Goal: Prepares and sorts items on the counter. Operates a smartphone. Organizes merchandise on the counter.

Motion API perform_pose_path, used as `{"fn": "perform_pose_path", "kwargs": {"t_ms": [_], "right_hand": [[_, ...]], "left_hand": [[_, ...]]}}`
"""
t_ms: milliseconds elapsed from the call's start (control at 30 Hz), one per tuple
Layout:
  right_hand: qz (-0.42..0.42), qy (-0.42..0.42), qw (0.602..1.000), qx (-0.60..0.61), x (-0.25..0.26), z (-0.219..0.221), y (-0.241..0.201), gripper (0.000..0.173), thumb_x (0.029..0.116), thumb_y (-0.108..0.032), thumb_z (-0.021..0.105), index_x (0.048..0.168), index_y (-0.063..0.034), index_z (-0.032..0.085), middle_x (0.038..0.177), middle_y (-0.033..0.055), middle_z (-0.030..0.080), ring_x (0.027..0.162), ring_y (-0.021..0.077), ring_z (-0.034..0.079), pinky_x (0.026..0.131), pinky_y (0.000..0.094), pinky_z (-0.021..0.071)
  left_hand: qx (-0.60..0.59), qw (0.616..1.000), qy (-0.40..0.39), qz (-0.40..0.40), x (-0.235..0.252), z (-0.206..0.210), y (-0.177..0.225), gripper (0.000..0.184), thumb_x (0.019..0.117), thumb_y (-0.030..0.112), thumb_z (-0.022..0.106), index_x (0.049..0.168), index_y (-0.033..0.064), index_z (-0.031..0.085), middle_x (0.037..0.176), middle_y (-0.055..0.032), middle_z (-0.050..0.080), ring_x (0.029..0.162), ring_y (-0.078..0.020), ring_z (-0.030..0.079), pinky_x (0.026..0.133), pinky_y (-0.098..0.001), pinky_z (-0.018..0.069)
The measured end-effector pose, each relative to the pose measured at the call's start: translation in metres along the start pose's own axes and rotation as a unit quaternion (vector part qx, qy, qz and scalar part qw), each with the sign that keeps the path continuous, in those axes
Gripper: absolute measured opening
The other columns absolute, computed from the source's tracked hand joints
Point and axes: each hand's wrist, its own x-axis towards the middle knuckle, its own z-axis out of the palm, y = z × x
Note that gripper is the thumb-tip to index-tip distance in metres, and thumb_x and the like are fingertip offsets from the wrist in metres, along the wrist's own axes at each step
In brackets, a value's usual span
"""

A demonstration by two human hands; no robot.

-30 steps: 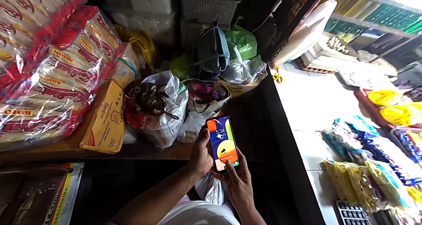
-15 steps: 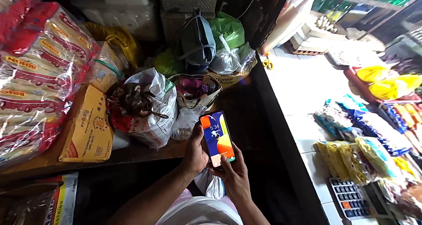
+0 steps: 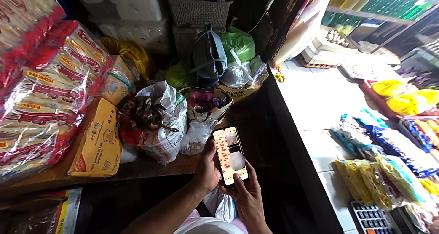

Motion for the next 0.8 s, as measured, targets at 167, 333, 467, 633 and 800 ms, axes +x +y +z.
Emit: {"fn": "perform_pose_path", "kwargs": {"t_ms": [167, 333, 467, 633, 800], "right_hand": [[0.013, -0.014, 0.999, -0.040, -0.002, 0.000, -0.003, 0.055, 0.1025, -0.012, 0.058, 0.152, -0.0057, 0.034, 0.122, 0.0186, 0.067, 0.092, 0.0328, 0.076, 0.069, 0.0492, 0.0669], [-0.030, -0.031, 0.989, -0.138, 0.016, -0.014, -0.011, 0.060, 0.1045, -0.038, 0.050, 0.150, 0.0006, 0.042, 0.126, 0.0117, 0.068, 0.104, 0.0196, 0.072, 0.083, 0.0365, 0.0637], [-0.046, -0.044, 0.978, -0.198, 0.040, -0.014, -0.032, 0.058, 0.0986, -0.025, 0.046, 0.150, 0.0020, 0.043, 0.126, 0.0115, 0.069, 0.106, 0.0184, 0.070, 0.084, 0.0345, 0.0611], [-0.079, -0.048, 0.949, -0.301, 0.052, 0.013, -0.042, 0.068, 0.0885, -0.019, 0.066, 0.147, 0.0044, 0.042, 0.120, 0.0098, 0.066, 0.097, 0.0081, 0.069, 0.083, 0.0247, 0.0603], [-0.110, -0.019, 0.943, -0.315, 0.052, 0.021, -0.035, 0.069, 0.0830, -0.024, 0.076, 0.139, 0.0032, 0.047, 0.112, 0.0083, 0.068, 0.091, 0.0067, 0.070, 0.078, 0.0237, 0.0617]], "left_hand": [[0.009, 1.000, 0.013, -0.012, -0.002, 0.000, 0.006, 0.036, 0.1136, 0.025, 0.027, 0.142, 0.0097, 0.042, 0.120, -0.0115, 0.067, 0.108, -0.0211, 0.070, 0.091, -0.0400, 0.0604], [0.027, 0.999, 0.000, -0.037, -0.005, -0.008, 0.010, 0.037, 0.1133, 0.025, 0.029, 0.142, 0.0083, 0.045, 0.118, -0.0131, 0.068, 0.106, -0.0225, 0.071, 0.089, -0.0409, 0.0611], [0.068, 0.994, -0.016, -0.086, -0.011, -0.012, 0.007, 0.040, 0.1131, 0.029, 0.029, 0.141, 0.0088, 0.048, 0.116, -0.0129, 0.070, 0.104, -0.0224, 0.072, 0.088, -0.0402, 0.0612], [0.101, 0.989, -0.088, -0.065, -0.017, -0.016, -0.006, 0.037, 0.1111, 0.025, 0.029, 0.137, 0.0054, 0.048, 0.112, -0.0098, 0.071, 0.100, -0.0176, 0.072, 0.087, -0.0355, 0.0613], [0.131, 0.986, -0.095, -0.044, -0.020, -0.016, -0.007, 0.038, 0.1103, 0.024, 0.031, 0.140, 0.0052, 0.046, 0.116, -0.0076, 0.069, 0.104, -0.0151, 0.070, 0.091, -0.0336, 0.0600]]}}
